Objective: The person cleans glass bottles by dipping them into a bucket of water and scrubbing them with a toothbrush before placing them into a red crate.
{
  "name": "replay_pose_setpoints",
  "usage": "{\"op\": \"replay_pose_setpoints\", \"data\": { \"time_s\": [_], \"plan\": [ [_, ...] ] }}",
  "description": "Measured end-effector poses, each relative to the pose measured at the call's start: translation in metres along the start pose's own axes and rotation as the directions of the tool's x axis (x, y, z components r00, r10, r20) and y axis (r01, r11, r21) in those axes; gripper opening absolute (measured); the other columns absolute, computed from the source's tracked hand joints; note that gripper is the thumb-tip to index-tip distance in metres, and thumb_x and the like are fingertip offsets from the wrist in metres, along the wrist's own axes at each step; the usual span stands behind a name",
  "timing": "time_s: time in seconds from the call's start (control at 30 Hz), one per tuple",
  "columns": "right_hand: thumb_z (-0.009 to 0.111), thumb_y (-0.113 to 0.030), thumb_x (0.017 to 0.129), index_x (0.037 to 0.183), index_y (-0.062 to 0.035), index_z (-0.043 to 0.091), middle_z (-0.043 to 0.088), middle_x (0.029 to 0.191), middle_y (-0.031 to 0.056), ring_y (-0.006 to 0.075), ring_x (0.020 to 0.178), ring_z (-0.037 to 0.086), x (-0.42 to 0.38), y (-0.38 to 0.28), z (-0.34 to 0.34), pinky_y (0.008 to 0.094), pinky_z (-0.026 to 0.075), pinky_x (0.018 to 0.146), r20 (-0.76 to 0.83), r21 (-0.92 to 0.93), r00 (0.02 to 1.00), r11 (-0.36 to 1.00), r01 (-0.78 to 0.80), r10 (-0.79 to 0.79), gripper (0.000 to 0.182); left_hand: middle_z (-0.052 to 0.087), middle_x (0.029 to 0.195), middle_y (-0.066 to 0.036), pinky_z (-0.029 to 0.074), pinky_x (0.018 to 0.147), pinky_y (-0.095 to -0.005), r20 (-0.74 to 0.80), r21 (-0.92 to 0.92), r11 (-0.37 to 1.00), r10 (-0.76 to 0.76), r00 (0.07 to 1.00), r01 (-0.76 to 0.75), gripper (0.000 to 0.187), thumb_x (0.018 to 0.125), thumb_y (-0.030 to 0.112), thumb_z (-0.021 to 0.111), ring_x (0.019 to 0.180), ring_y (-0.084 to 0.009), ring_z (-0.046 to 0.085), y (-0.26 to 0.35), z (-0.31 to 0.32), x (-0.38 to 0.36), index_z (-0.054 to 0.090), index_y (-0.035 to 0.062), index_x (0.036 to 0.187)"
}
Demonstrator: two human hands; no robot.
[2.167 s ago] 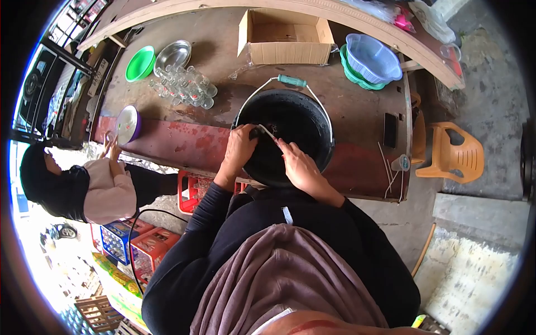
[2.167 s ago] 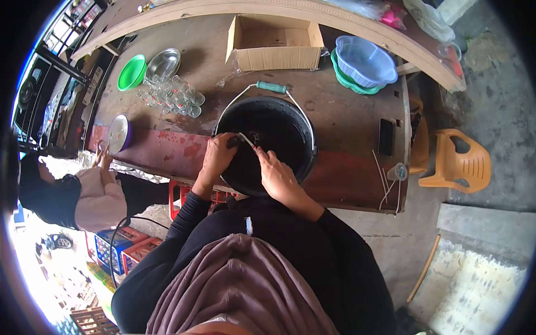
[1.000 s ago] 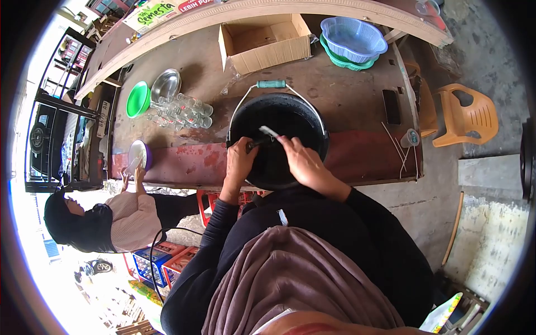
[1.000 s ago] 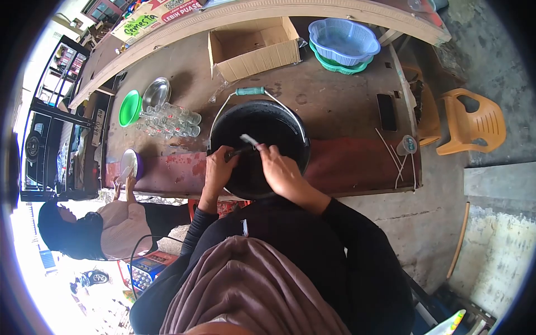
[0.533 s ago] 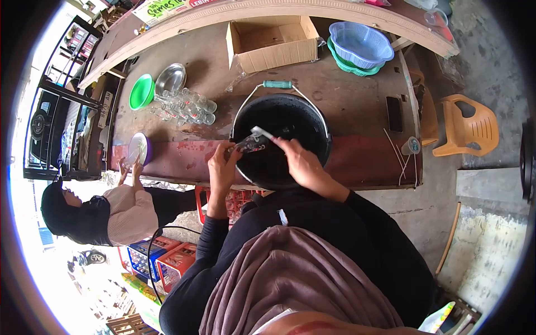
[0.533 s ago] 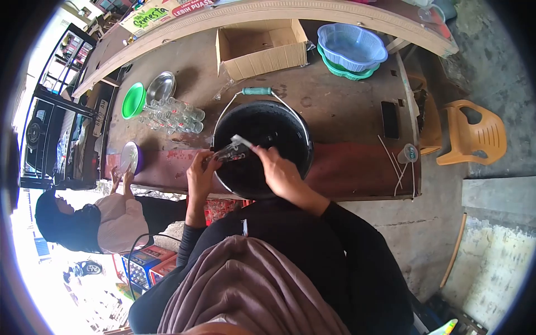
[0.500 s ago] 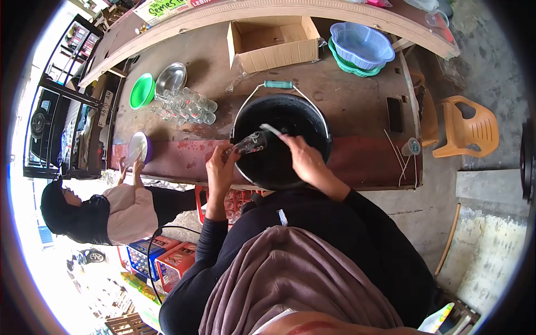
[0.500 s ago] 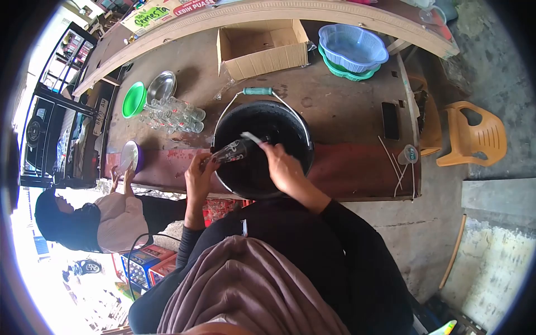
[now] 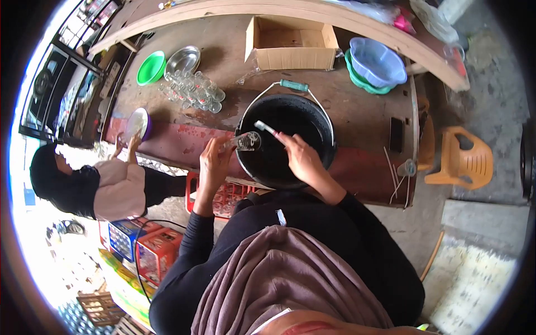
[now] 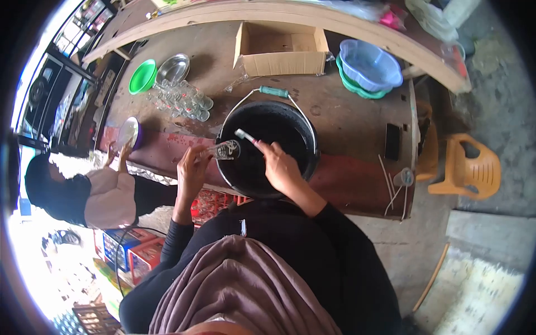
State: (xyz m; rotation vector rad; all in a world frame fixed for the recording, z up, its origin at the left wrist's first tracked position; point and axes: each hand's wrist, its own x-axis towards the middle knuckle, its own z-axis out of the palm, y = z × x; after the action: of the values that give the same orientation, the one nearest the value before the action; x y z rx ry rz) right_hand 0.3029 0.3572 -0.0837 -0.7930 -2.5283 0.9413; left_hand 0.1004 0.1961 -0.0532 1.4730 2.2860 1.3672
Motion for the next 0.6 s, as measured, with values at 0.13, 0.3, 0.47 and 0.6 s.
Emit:
{"op": "replay_pose_setpoints", "data": {
  "time_s": [0.13, 0.3, 0.47, 0.6],
  "plan": [
    [0.049, -0.005, 0.092, 0.123, -0.0049, 0.059, 0.061, 0.108, 0.0217, 0.0407, 0.092, 0.065, 0.002, 0.024, 0.001, 0.0518, 0.054, 0.078, 0.122, -0.194, 0.986, 0.977, -0.093, 0.118, 0.032, 0.064, 0.091, -0.015, 0.051, 0.064, -0.0352, -0.109, 0.017, 1.000, -0.013, 0.994, 0.015, 0.025, 0.086, 0.010, 0.072, 0.073, -0.0297, 0.066, 0.020, 0.009, 0.034, 0.061, 0.0028, 0.107],
    [0.082, -0.022, 0.078, 0.120, -0.0030, 0.060, 0.058, 0.074, 0.0086, 0.0193, 0.063, 0.057, 0.020, -0.004, -0.017, 0.0350, 0.048, 0.061, -0.021, 0.247, 0.994, 0.964, -0.096, 0.104, 0.052, 0.065, 0.087, -0.015, 0.051, 0.064, -0.0384, 0.112, 0.012, 0.995, 0.094, 0.989, -0.096, 0.028, 0.085, 0.021, 0.072, 0.070, -0.0303, 0.064, 0.049, 0.012, 0.069, 0.062, 0.0044, 0.106],
    [0.089, -0.024, 0.071, 0.114, -0.0022, 0.063, 0.063, 0.076, 0.0029, 0.0087, 0.065, 0.053, 0.033, -0.003, -0.008, 0.0283, 0.046, 0.061, -0.003, 0.431, 0.996, 0.899, -0.080, 0.090, 0.055, 0.061, 0.081, -0.011, 0.050, 0.064, -0.0374, 0.171, -0.006, 0.972, 0.232, 0.958, -0.234, 0.031, 0.082, 0.018, 0.074, 0.069, -0.0286, 0.062, 0.077, 0.030, 0.077, 0.060, 0.0070, 0.107],
    [0.086, -0.019, 0.073, 0.113, -0.0009, 0.063, 0.071, 0.090, 0.0060, 0.0069, 0.074, 0.060, 0.029, -0.025, -0.036, 0.0267, 0.051, 0.069, 0.010, 0.322, 0.986, 0.933, -0.163, 0.169, 0.050, 0.062, 0.095, -0.012, 0.051, 0.071, -0.0374, 0.130, -0.201, 0.954, 0.252, 0.959, -0.223, 0.042, 0.082, 0.026, 0.076, 0.078, -0.0268, 0.061, 0.072, 0.043, 0.075, 0.059, 0.0050, 0.114]
  ]
}}
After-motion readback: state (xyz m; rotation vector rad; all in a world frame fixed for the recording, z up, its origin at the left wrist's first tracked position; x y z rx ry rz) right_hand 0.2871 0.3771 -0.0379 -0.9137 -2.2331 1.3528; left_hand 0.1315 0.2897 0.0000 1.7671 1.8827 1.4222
